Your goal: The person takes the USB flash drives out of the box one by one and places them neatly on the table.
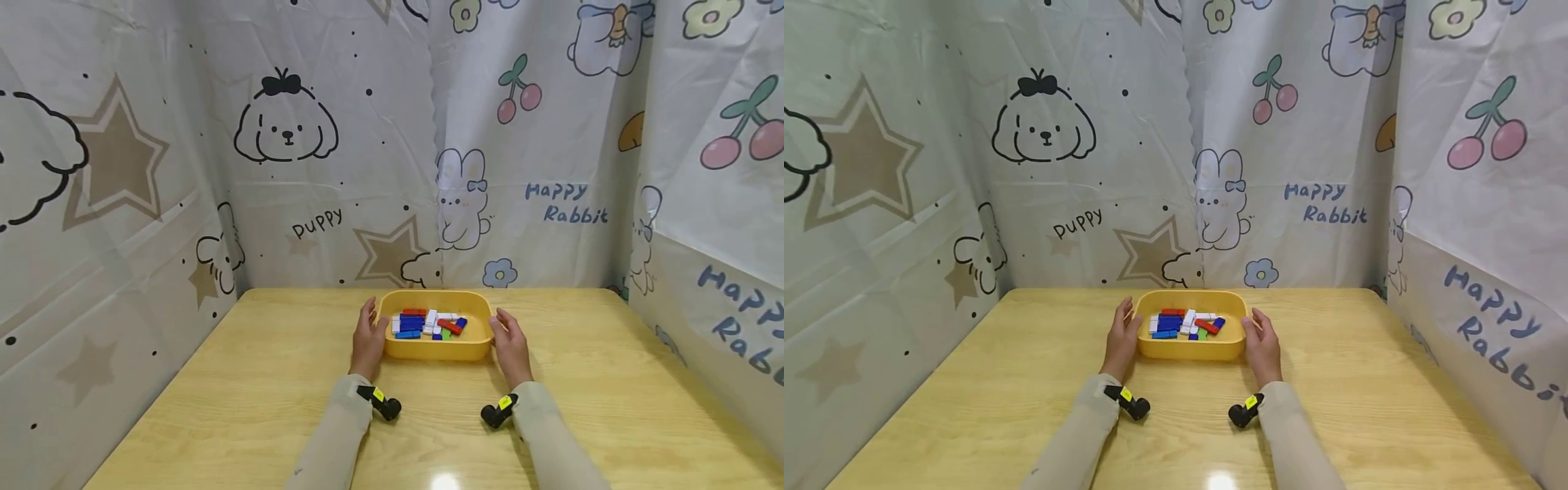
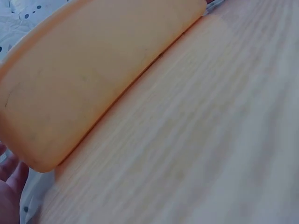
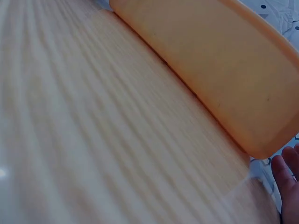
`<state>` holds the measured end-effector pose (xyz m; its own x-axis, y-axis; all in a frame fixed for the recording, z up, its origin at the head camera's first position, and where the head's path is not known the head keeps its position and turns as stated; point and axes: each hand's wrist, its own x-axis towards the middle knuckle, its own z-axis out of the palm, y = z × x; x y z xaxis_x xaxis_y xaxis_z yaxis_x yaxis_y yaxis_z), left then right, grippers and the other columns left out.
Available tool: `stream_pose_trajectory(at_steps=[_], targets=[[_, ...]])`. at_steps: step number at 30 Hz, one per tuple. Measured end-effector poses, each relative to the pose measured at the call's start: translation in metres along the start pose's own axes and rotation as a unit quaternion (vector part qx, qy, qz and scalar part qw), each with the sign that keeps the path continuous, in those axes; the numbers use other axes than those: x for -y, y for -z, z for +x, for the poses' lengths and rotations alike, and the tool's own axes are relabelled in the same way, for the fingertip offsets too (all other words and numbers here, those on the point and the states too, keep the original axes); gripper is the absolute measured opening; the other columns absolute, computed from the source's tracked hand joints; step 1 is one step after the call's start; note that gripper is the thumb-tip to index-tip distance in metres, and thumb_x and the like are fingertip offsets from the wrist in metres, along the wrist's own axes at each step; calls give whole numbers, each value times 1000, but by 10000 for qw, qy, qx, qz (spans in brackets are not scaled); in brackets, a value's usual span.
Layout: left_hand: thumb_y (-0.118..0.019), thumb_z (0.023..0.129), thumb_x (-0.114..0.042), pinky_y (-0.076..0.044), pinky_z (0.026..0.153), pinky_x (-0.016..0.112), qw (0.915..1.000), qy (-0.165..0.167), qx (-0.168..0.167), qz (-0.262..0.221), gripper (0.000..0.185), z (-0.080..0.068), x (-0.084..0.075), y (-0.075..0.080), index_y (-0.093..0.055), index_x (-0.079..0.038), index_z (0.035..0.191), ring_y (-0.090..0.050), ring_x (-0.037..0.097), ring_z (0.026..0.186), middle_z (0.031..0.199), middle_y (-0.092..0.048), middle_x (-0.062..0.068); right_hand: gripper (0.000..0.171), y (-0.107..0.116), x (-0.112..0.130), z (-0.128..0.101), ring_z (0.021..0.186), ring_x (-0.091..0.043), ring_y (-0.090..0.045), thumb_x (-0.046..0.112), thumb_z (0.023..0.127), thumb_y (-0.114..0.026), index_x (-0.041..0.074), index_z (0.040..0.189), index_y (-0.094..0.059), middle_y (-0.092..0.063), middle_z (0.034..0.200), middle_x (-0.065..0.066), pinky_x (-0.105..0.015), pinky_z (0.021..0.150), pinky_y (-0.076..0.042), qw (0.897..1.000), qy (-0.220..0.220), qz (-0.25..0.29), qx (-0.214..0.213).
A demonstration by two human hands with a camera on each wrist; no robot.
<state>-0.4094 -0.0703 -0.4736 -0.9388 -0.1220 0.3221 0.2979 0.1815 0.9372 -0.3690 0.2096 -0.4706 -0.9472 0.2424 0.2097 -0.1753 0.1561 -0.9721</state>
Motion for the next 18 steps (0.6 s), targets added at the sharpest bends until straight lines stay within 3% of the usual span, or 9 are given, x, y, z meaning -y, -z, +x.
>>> stream_pose_trajectory(at_steps=[8,12,18], targets=[[-45,100,-31,-25,113,44,9995,134,221,-170,54,0,5,-3,-29,-25,152,-29,24,141,156,-29,0,67,0,-7,8,138,-29,-33,52,98,-40,10,150,-32,-33,153,-11,-44,111,-30,9997,40,-225,117],[-43,101,-35,-22,114,46,9991,98,391,152,56,0,2,-3,-28,-22,153,-27,27,142,156,-29,3,70,-1,-5,11,142,-28,-26,54,98,-38,10,152,-28,-28,156,-11,-42,115,-22,9986,111,-362,372],[-40,100,-38,-21,114,48,9972,172,510,516,55,2,0,-3,-31,-20,152,-28,29,141,154,-33,5,66,-4,-3,13,143,-27,-26,48,100,-40,13,153,-24,-24,158,-9,-41,113,-25,9979,-63,-380,521]])
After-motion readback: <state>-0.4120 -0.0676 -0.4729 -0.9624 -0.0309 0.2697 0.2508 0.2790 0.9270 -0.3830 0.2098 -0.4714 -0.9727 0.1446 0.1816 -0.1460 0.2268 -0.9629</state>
